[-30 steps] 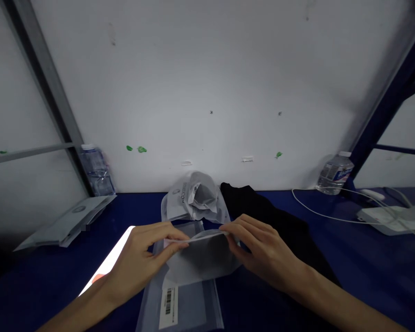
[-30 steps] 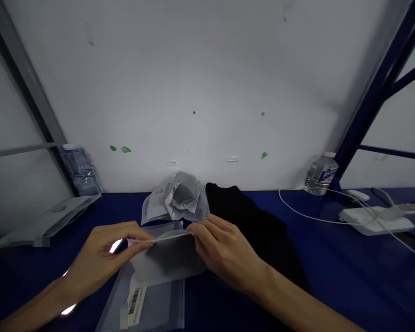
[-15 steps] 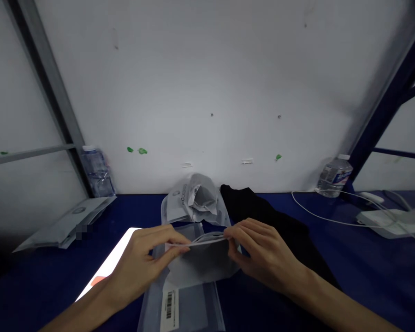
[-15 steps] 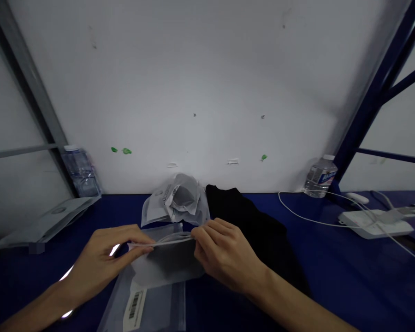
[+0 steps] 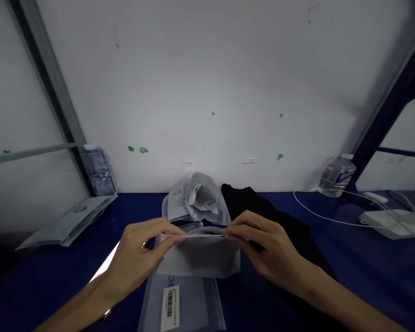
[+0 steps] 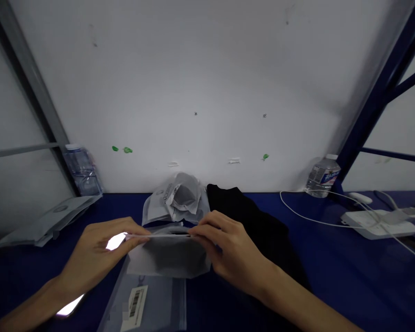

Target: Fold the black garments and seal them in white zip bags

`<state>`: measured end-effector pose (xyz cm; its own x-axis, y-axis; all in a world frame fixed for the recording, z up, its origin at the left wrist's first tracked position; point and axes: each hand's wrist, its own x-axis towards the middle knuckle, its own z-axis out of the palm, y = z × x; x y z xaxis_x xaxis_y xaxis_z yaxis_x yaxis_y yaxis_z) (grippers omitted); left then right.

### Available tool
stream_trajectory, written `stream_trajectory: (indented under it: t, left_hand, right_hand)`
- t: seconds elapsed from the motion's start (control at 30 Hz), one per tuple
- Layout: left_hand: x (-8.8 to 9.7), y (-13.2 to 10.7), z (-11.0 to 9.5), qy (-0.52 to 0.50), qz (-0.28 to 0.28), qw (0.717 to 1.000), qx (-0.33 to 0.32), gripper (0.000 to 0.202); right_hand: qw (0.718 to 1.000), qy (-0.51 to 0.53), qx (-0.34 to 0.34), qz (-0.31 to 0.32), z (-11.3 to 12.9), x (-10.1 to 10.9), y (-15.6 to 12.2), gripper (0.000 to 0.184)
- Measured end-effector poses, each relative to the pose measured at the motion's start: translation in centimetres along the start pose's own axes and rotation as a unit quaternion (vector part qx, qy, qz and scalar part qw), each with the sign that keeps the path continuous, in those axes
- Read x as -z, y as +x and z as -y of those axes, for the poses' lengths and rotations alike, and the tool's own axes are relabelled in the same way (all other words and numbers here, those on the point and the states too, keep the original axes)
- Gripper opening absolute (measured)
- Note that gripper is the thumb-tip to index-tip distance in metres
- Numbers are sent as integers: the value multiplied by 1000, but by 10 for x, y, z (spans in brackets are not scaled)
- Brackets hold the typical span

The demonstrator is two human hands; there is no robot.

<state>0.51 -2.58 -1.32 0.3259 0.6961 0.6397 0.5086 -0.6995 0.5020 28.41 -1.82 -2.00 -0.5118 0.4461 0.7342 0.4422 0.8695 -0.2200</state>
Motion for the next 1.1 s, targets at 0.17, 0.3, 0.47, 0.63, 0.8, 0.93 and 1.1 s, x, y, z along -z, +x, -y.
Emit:
stream_trajectory:
  t: [0.17, 0.3, 0.47, 0.63, 0.8, 0.93, 1.1]
  left_hand:
    - [-2, 0, 1, 0, 12, 1000, 5, 8]
    - [-4, -1, 1, -14, 34, 999, 9, 10]
    - [-6, -1, -2, -23, 34, 999, -15, 10]
    - [-5, -1, -3, -33, 34, 999, -22, 12]
    - [-7, -1, -5, -28, 32, 999, -25, 11]
    - [-10, 0, -8, -31, 51, 998, -28, 11]
    - [-11, -2, -10, -41, 56, 997, -38, 10]
  right_hand:
    - [1000, 2, -27, 13, 5, 0, 4, 15]
    - [998, -47, 40, 3, 1, -4, 4, 15]
    - [989, -111, 96, -5, -4, -7, 2, 18]
    - [977, -167, 129, -7, -4, -8, -1, 20]
    - [975, -191, 112, 7, -3, -12, -2, 20]
    - [975, -196, 101, 9, -4, -13, -3, 18]
    - [976, -180, 125, 10, -4, -9, -3, 16]
